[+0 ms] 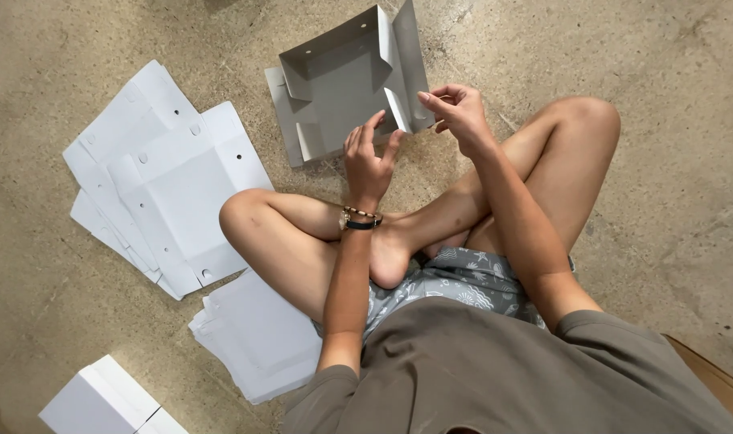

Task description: The person assembles a small cardboard box by folding and tucking its flaps into place. They then pick up a flat white cardboard sheet, fold it along pre-scored lines, and prepare it for assembly.

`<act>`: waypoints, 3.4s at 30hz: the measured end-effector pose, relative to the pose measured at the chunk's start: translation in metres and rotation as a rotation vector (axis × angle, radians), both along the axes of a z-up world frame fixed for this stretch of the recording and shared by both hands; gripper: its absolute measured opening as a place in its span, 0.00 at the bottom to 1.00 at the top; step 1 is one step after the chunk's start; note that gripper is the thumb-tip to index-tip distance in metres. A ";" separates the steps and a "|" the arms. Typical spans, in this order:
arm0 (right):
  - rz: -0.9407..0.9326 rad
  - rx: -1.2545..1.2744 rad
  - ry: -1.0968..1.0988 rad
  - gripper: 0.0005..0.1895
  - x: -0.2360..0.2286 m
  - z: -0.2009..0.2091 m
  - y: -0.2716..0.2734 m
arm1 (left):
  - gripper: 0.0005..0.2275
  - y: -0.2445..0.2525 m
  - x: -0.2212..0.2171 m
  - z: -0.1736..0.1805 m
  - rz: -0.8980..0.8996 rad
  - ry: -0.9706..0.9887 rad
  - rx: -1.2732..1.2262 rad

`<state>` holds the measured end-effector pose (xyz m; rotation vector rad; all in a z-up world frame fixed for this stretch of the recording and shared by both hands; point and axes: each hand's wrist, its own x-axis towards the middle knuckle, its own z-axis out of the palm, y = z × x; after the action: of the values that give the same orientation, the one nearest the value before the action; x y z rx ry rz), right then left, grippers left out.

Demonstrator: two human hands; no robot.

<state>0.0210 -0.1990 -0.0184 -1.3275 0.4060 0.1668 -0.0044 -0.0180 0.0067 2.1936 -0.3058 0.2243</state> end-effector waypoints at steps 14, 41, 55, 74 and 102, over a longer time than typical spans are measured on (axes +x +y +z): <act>0.082 0.093 -0.146 0.18 -0.005 0.017 0.023 | 0.14 -0.001 -0.002 -0.019 0.054 0.027 0.015; 0.085 0.081 -0.147 0.14 -0.005 0.000 0.026 | 0.13 -0.006 -0.005 -0.015 0.073 0.079 -0.052; 0.090 0.057 -0.137 0.15 -0.006 -0.001 0.027 | 0.13 -0.008 -0.005 -0.010 0.103 0.135 -0.070; 0.057 -0.036 -0.218 0.15 -0.010 0.028 0.042 | 0.12 -0.012 -0.002 -0.017 0.133 0.152 -0.085; 0.244 -1.058 -0.880 0.15 -0.026 -0.008 0.077 | 0.27 0.159 0.018 -0.107 0.529 0.415 0.063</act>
<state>-0.0046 -0.1222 -0.0260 -2.3057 -0.5123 -0.5004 0.0138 0.1409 -0.1006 2.2808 0.5091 0.0412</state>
